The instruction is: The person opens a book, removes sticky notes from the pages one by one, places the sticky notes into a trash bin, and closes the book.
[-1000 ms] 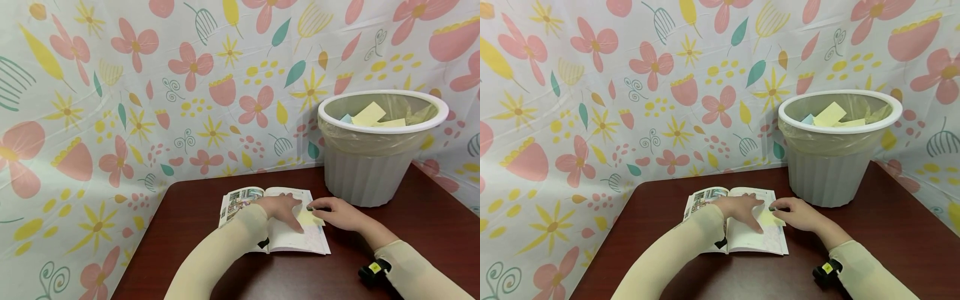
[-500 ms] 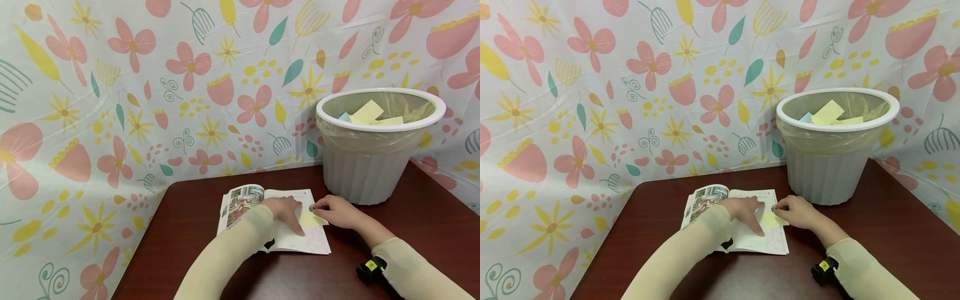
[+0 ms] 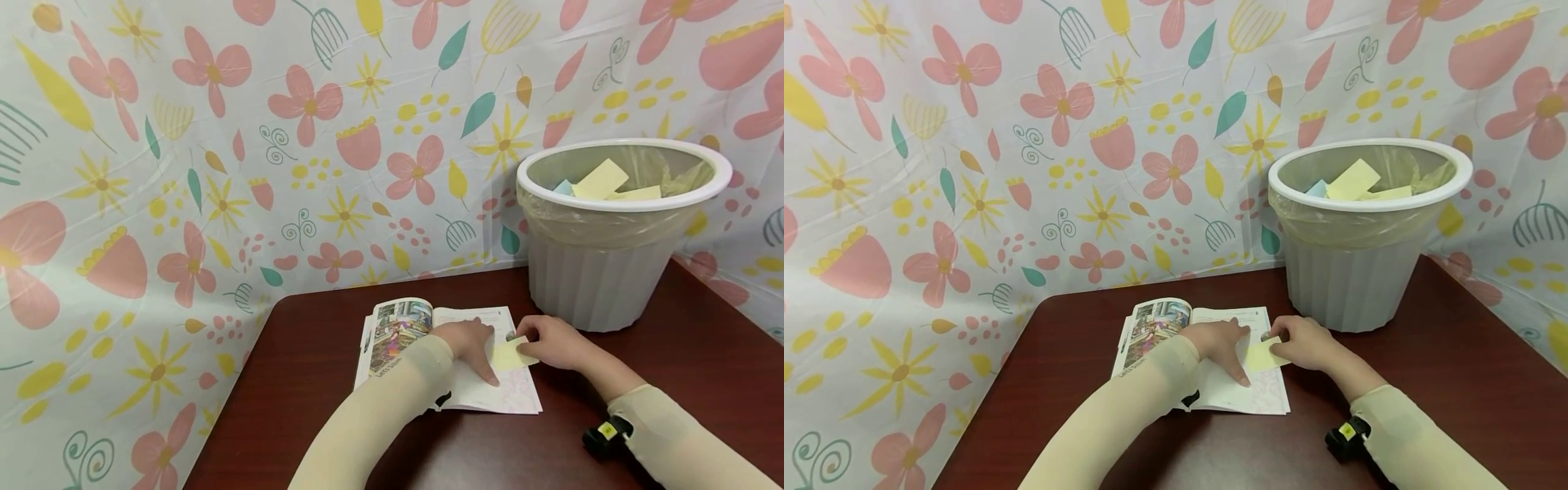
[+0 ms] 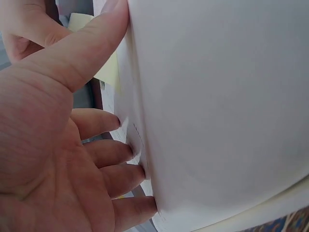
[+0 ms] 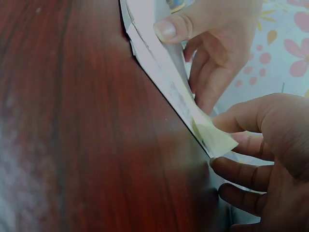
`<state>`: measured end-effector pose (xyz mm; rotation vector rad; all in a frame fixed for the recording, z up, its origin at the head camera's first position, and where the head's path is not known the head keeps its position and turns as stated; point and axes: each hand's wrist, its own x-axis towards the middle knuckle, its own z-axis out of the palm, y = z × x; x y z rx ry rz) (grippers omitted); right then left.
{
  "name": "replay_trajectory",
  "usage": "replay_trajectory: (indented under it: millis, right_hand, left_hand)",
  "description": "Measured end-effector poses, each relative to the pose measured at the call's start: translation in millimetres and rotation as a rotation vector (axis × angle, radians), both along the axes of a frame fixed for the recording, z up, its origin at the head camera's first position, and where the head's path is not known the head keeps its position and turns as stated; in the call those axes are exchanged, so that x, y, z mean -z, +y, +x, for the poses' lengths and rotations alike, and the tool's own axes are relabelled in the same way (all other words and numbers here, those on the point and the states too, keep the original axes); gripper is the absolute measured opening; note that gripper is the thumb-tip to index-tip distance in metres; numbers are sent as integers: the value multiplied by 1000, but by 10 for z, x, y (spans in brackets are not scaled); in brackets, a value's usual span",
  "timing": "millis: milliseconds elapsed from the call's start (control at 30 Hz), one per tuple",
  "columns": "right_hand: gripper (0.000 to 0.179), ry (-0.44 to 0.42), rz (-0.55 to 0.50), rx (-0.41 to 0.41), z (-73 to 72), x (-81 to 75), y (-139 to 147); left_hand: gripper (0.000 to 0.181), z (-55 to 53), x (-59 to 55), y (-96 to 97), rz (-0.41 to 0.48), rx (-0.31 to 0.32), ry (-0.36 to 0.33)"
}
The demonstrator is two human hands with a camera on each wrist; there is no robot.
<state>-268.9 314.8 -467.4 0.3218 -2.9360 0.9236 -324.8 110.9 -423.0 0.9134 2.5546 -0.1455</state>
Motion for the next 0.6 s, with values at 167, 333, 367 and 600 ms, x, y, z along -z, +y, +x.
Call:
replay_trajectory:
  millis: [167,333,367,600]
  right_hand:
    - [11,-5,-24,-8,13,-61,-8]
    - [13,-1,-38,-29,30,-109,-28]
    - [14,4,-42,-36,33,-115,-31]
    - [16,8,-69,-121,55,-175,-44]
  left_hand:
    - [109,6,-4,0,2,-11,1]
    - [109,17,-19,-8,-5,-14,0]
    - [109,19,-22,-9,-7,-13,3]
    - [108,40,-32,-11,-12,-1,16]
